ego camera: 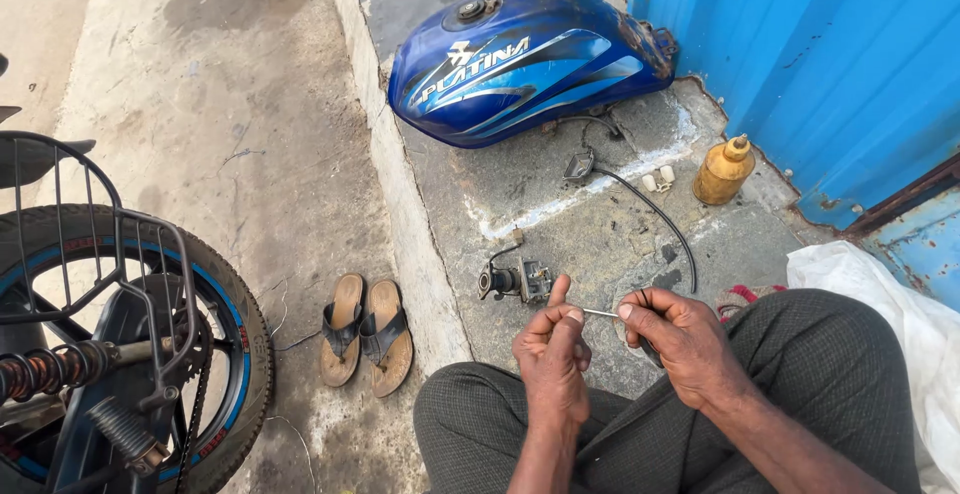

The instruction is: Cleaning and inspecting components of a motorcycle carburetor.

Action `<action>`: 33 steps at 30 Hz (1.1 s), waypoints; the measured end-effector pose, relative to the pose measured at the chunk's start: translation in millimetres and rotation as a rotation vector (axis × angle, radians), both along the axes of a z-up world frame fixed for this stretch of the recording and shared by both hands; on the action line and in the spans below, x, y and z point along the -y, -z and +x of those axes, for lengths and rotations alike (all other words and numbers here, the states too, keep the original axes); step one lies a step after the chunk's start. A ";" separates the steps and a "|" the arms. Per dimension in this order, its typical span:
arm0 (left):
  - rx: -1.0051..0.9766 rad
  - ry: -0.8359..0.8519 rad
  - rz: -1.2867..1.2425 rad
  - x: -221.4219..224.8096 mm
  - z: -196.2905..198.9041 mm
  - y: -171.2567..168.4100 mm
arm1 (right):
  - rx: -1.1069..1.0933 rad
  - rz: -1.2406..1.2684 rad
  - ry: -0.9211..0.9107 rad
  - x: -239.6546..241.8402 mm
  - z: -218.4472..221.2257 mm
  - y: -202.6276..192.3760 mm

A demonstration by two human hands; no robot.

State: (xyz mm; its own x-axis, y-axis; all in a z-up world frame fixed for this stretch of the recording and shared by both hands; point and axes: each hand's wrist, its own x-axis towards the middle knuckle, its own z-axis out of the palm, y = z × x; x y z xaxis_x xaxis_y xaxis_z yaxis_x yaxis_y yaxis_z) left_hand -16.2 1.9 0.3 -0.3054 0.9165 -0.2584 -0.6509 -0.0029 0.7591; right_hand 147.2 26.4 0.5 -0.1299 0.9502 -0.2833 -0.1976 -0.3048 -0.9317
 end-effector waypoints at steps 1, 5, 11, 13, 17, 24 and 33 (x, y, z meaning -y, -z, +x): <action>-0.155 0.083 0.035 1.6 -8.3 1.1 | 0.001 -0.017 -0.021 -1.8 2.2 -0.8; -0.360 0.262 0.102 -0.5 -15.8 -10.8 | 0.032 -0.058 -0.100 -8.8 9.9 -11.3; -0.427 0.573 0.082 -9.9 -14.8 -28.3 | 0.019 -0.094 -0.240 -17.5 22.1 -15.2; -0.425 0.579 0.099 -11.6 -14.1 -20.9 | 0.126 -0.111 -0.290 -19.5 25.6 -17.7; -0.441 0.557 0.126 -12.8 -11.8 -10.9 | 0.256 -0.133 -0.304 -19.0 22.5 -31.6; -0.153 0.334 0.027 -16.3 6.1 -13.7 | 0.151 -0.096 -0.261 -24.9 16.5 -22.9; -0.177 0.428 0.026 -18.7 -1.7 -22.3 | 0.180 -0.099 -0.372 -40.0 28.4 -20.0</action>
